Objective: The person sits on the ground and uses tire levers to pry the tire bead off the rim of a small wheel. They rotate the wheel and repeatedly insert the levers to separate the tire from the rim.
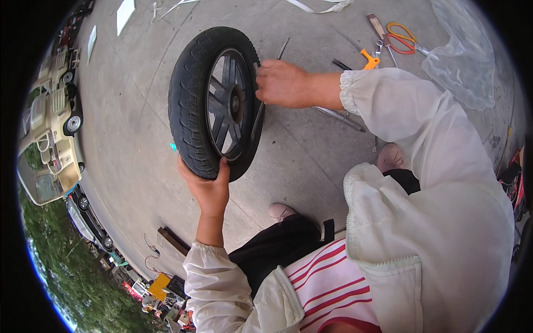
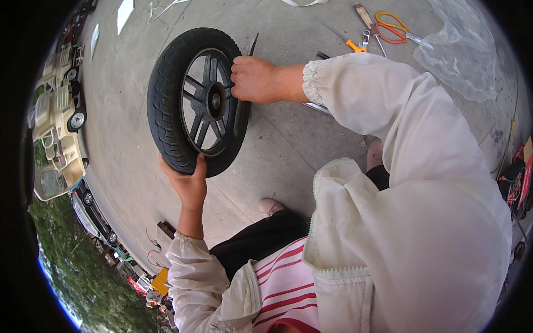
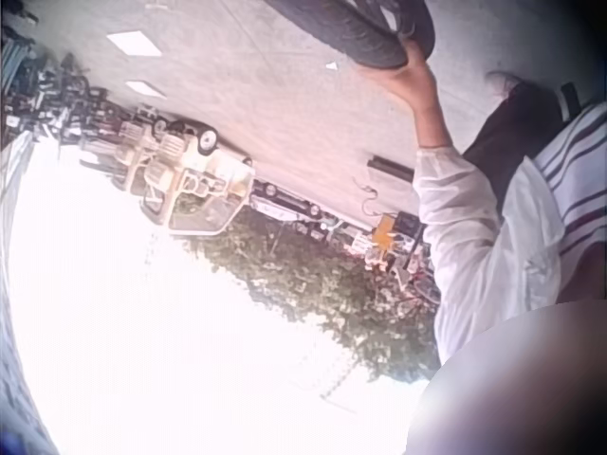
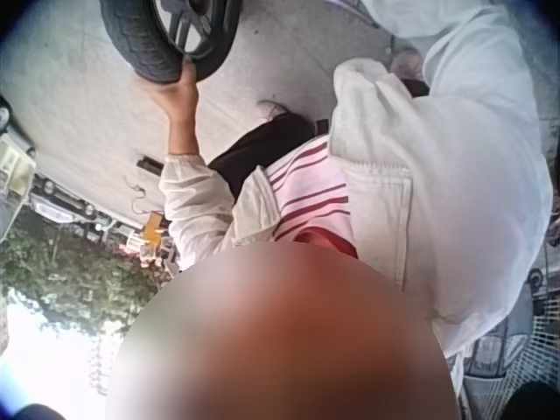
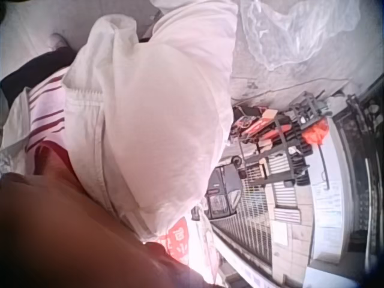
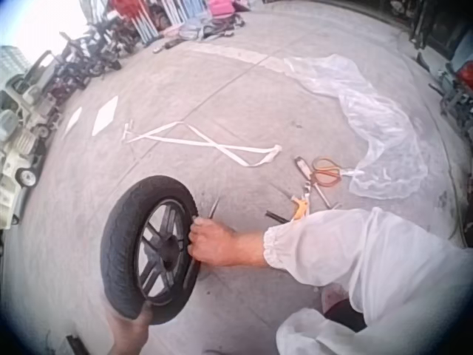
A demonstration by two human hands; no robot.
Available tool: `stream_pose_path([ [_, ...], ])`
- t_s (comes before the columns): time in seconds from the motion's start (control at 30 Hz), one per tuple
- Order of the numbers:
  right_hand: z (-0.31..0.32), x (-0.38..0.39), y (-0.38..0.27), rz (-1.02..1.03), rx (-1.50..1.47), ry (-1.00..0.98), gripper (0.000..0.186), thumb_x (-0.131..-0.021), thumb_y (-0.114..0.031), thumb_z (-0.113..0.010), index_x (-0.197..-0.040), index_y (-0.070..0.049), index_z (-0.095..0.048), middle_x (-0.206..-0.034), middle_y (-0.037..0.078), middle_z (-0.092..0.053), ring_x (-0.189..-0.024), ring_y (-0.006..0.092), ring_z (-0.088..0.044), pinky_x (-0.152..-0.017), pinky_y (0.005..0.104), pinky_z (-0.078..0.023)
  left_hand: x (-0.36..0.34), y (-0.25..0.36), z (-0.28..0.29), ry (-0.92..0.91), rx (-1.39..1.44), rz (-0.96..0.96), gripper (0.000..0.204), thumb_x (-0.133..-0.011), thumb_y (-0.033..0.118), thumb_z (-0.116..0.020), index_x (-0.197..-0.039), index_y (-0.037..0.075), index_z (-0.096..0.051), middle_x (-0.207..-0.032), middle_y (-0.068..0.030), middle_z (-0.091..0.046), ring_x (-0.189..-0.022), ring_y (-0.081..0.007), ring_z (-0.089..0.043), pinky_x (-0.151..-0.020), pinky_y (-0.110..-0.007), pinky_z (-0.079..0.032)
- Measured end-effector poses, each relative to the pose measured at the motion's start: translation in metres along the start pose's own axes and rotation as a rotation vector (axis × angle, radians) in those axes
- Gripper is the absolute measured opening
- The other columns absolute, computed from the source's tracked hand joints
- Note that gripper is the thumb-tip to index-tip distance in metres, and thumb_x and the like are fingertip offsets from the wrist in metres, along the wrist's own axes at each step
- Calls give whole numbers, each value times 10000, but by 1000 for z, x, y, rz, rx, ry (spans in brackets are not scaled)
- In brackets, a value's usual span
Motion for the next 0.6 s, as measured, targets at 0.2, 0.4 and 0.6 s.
stream_pose_path([
  [0.2, 3, -2, 7, -31, -39, 47, 67, -701, -210, -655, -698, -146, -674, -712, -5, -621, -820, 177, -601, -782, 298, -420, 0, -2, 0, 7, -2, -15, 869, -730, 147, -812, -1419, -41, -316, -1338, -215, -452, -1251, -344, -467, -1078, -403, -331],
  [0.4, 0, -10, 1, 52, 28, 63, 50, -679, -201, -650, -665, -154, -660, -693, -21, -612, -802, 163, -595, -793, 290, -411, 0, 1, -3, 6, -21, -22, 868, -728, 146, -811, -1417, -42, -318, -1340, -218, -448, -1255, -344, -462, -1079, -401, -329],
  [0.6, -1, -25, -1, 137, 25, 105, 51, -672, -192, -652, -651, -145, -656, -683, -20, -614, -793, 169, -601, -805, 293, -419, 1, 1, -4, -9, -36, -11, 867, -729, 150, -810, -1418, -39, -317, -1358, -219, -430, -1279, -348, -441, -1090, -406, -316],
])
Point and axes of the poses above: each hand's wrist, its own x-axis away from the middle knuckle, its own z-axis out of the back of the hand, y = z × x, the point moved 4 cm from there along -x, towards the middle knuckle
